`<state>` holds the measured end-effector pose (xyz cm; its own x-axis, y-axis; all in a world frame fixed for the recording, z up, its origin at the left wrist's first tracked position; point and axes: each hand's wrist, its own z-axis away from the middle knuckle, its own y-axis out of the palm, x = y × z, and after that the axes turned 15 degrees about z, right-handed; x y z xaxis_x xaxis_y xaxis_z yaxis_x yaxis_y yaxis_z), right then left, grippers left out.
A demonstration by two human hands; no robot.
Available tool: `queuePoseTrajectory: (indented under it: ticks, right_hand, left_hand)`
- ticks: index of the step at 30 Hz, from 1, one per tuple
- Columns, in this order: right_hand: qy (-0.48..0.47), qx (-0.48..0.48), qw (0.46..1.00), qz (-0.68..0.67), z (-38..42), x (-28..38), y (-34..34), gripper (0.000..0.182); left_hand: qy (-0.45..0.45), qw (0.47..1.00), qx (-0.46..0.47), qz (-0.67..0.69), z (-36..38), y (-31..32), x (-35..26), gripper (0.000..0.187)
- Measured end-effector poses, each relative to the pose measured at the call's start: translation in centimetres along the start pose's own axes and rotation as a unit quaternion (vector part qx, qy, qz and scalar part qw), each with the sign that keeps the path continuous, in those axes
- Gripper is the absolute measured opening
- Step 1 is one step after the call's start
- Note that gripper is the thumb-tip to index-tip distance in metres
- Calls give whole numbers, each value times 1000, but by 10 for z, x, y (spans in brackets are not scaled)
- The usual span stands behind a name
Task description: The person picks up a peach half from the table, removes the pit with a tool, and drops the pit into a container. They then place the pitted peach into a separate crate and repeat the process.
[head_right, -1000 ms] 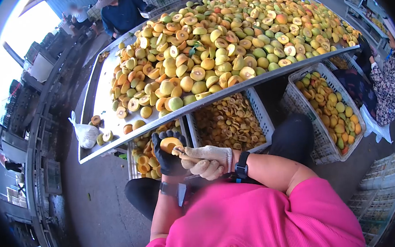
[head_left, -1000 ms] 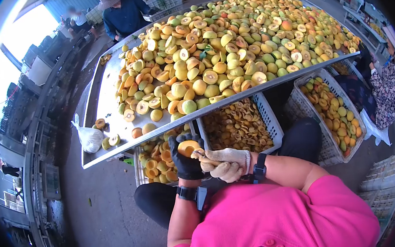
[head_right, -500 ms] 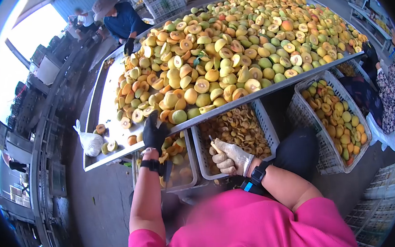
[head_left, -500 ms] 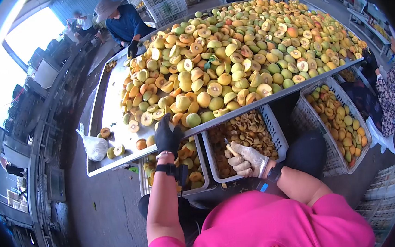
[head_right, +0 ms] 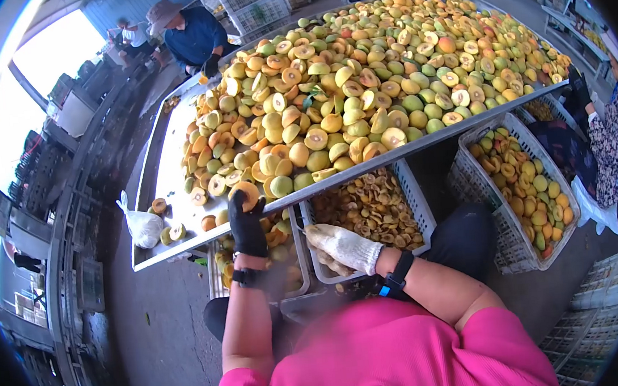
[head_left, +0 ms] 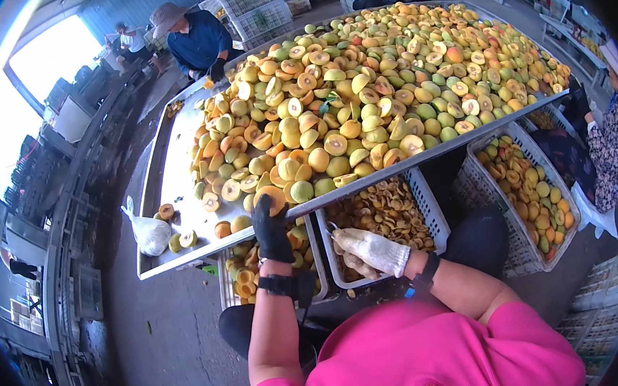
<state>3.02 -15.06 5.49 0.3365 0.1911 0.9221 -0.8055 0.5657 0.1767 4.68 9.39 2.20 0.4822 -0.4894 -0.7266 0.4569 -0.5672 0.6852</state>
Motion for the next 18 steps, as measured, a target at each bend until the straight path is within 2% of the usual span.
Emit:
queuePoseTrajectory:
  ticks: [1, 2, 3, 6, 7, 8, 9, 10, 11, 14, 17, 18]
  right_hand:
    - [-20, -13, 999, 36, 0, 6, 6, 30]
    - [-39, -26, 996, 71, -1, 10, 11, 31]
    - [-37, -27, 996, 72, -4, 12, 14, 26]
    - [-122, -110, 950, 264, -16, 5, 17, 29]
    - [-214, -146, 901, 348, -26, -9, 14, 32]
    - [-228, -159, 891, 358, -28, -10, 15, 32]
    - [-242, -171, 881, 368, -30, -11, 15, 32]
    - [-256, -184, 871, 377, -32, -12, 16, 32]
    - [-224, -173, 890, 357, -28, -5, 18, 32]
    - [-215, -177, 884, 376, -30, -4, 19, 33]
    - [-278, -182, 829, 450, -34, -10, 16, 34]
    - [-265, -179, 846, 426, -33, -10, 17, 34]
  left_hand:
    - [104, 985, 78, -112, 3, -16, 16, 38]
    - [-9, 993, 95, 74, 18, -7, 11, 42]
    - [-120, 957, 71, 254, 33, 3, 4, 46]
    - [-219, 896, 27, 386, 67, 20, -9, 40]
    - [-198, 900, 65, 384, 69, 13, -2, 37]
    - [-113, 953, 114, 256, 75, 14, 1, 37]
    - [-24, 979, 160, 121, 82, 17, 6, 37]
    - [66, 977, 201, -18, 88, 18, 8, 38]
    - [81, 973, 199, -82, 90, 16, 5, 39]
    - [-3, 982, 183, 45, 98, 18, 2, 48]
    - [71, 970, 194, -127, 102, 15, 4, 42]
    - [54, 975, 190, -98, 103, 16, 4, 40]
